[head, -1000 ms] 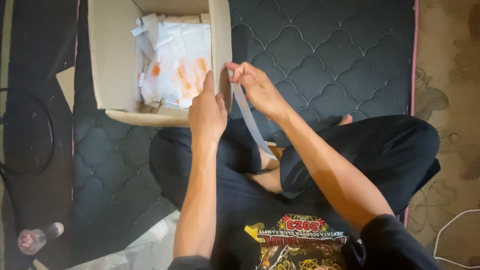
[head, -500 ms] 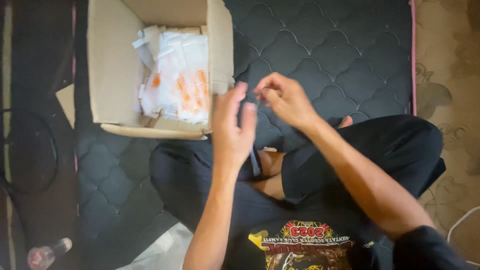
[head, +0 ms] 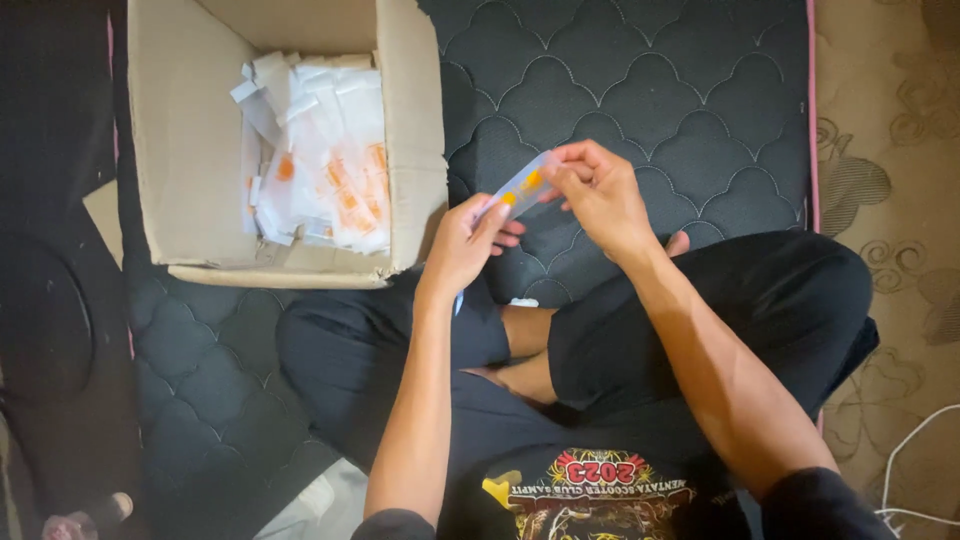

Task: Inspecting and separating thin plastic strips from a cardboard box.

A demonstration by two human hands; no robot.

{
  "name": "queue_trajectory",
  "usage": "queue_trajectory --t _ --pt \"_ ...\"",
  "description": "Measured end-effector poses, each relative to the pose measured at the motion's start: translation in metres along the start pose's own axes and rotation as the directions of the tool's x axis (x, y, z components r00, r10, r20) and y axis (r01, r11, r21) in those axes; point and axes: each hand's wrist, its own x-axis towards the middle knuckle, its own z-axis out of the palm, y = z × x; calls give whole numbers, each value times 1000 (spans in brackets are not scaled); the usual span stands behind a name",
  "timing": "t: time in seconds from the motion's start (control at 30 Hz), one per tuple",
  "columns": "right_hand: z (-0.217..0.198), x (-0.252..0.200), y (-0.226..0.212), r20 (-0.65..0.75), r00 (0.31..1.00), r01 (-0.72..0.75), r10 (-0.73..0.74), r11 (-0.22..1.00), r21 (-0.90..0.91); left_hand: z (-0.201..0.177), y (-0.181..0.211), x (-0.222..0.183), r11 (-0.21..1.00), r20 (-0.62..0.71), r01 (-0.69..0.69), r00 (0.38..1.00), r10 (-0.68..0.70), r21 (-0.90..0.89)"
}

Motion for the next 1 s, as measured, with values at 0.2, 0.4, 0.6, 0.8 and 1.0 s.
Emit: queue_trajectory --t 0.2,0.4,0.6,0.8,1.0 --pt "-5 -14 6 -50 997 -62 65 995 75 14 9 -15 997 -97 -63 993 66 35" --pt "-12 -15 5 -96 995 -7 10 1000 26 14 -6 -15 996 -91 -90 992 92 19" --pt "-7 -13 3 -159 987 17 -9 999 51 13 -14 -23 987 -210 -154 964 162 55" --pt "-11 -2 14 -224 974 44 -23 995 89 20 -29 -20 976 -341 -217 916 212 24" --pt "-17 -2 14 -307 952 37 2 992 121 22 -41 -15 954 -362 -292 884 296 67"
